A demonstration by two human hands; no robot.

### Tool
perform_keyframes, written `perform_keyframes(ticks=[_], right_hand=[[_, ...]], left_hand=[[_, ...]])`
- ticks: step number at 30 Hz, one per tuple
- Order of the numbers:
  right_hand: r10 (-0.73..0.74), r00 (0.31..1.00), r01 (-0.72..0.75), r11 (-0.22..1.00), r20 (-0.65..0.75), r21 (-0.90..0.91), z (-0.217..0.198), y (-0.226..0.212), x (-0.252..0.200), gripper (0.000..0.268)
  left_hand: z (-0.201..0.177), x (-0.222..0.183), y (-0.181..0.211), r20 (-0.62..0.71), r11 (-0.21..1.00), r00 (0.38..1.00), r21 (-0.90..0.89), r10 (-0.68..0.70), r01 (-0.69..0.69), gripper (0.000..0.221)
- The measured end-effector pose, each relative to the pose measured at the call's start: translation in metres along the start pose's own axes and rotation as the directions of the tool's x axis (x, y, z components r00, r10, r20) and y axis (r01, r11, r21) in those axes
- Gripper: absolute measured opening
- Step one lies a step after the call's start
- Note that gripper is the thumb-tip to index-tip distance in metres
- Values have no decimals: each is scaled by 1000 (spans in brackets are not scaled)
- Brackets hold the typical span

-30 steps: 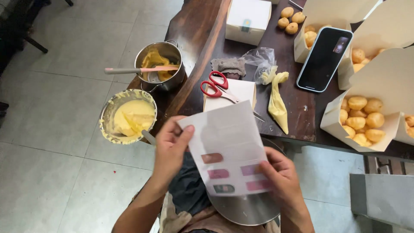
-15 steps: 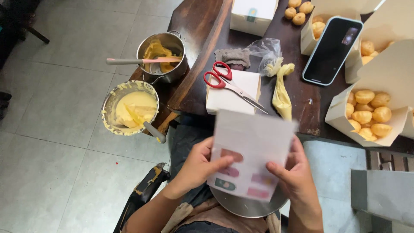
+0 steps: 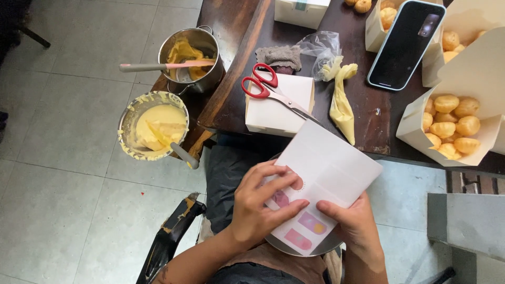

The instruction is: Filling small pastries with cream using a piping bag and packing them into boxes.

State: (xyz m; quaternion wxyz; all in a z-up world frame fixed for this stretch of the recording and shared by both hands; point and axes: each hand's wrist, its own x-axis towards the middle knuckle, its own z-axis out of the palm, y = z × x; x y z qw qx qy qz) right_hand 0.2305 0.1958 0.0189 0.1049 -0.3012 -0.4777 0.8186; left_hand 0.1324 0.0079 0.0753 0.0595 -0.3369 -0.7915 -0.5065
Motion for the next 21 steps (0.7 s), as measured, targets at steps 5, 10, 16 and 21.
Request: perform_keyframes(ticks=[5,10,16,21], right_hand=[[2,1000,-2,999,-19,-35,8,-3,-1,56],[-63,998,61,991,-9,-117,3,10,7,43],[-117,990,123,990,80,-64,2,19,10,34],[-121,990,129,986,74,-109,4,18,10,29]], left_hand=[[4,-1,11,19,997,1000,-76,22,-20,37],[7,-2,15,-4,991,999,-132,35,-36,26],[10,-6,10,37,965,997,-252,-66,73,27],[12,-5,9,29,954,991,-269,-132,135,27]])
